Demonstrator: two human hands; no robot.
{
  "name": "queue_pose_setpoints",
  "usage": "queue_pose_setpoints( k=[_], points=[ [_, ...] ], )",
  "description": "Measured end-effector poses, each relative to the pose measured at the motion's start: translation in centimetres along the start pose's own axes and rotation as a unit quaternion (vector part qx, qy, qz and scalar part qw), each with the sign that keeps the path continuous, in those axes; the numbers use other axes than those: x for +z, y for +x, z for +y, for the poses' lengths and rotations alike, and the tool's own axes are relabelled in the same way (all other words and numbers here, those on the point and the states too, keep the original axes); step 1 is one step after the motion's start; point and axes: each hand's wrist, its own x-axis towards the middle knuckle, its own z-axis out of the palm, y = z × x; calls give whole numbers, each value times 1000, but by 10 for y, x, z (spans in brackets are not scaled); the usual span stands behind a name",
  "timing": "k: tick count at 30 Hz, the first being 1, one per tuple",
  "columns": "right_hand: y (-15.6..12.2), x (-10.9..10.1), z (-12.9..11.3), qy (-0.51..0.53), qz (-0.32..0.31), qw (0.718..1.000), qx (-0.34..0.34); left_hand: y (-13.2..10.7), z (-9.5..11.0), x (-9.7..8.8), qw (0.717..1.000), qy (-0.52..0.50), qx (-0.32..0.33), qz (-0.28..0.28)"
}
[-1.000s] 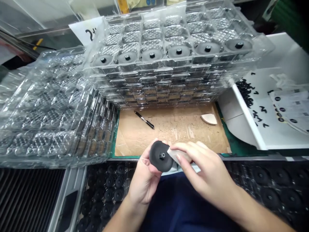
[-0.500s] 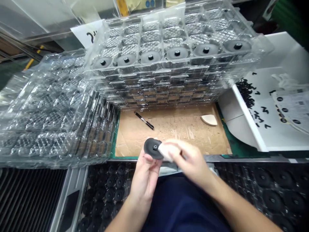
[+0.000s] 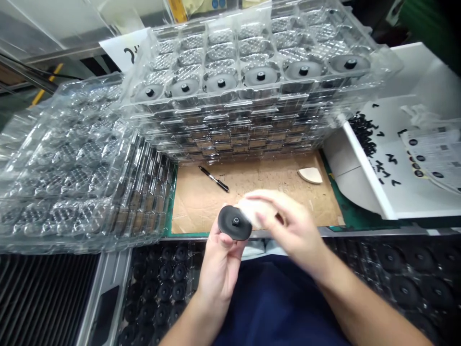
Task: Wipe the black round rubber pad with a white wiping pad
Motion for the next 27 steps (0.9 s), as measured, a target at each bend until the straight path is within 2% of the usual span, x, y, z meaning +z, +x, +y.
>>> queue_pose_setpoints(
  k=[2, 5, 6, 8, 9, 10, 13, 14, 15, 18, 20, 22, 24, 25, 27],
  points=[
    [2, 0, -23, 11, -34, 996, -78, -1, 2, -1, 1000, 23, -13, -14],
    [2, 2, -35, 4, -137, 986, -94, -2, 5, -2, 998, 44, -37, -20],
    [3, 3, -35, -5, -139, 985, -97, -2, 6, -1, 998, 45, -39, -23],
    [1, 6, -33, -28, -74, 990, -118, -2, 7, -1, 998, 43, -37, -35],
    [-2, 7, -31, -32, -46, 991, -119, -2, 8, -1, 998, 45, -36, -38],
    [-6, 7, -28, -22, -49, 993, -110, -2, 10, -1, 998, 44, -36, -35],
    [-28, 2, -14, 34, -178, 983, -40, -2, 15, -3, 999, 22, -25, -1],
    [-35, -1, -9, 43, -200, 979, -12, -2, 17, -3, 1000, 11, -19, 9],
    [-40, -5, -5, 42, -195, 980, 12, -2, 18, -4, 1000, 2, -16, 14],
    [-40, -13, -6, 25, -106, 993, 43, -2, 15, -1, 1000, -2, -26, 2],
    [-28, -13, -18, 21, -68, 997, 6, -3, 11, 1, 1000, 7, -28, -12],
    [-13, -10, -30, 17, -41, 997, -71, -5, 9, 2, 999, 22, -22, -20],
    [-5, -6, -33, 16, -48, 991, -122, -6, 11, 0, 999, 34, -16, -17],
    [-5, -5, -29, 21, -75, 989, -122, -7, 13, -1, 999, 35, -15, -10],
    [-13, -5, -8, 24, -139, 988, -64, -6, 18, -5, 1000, 25, -8, 14]
  ],
)
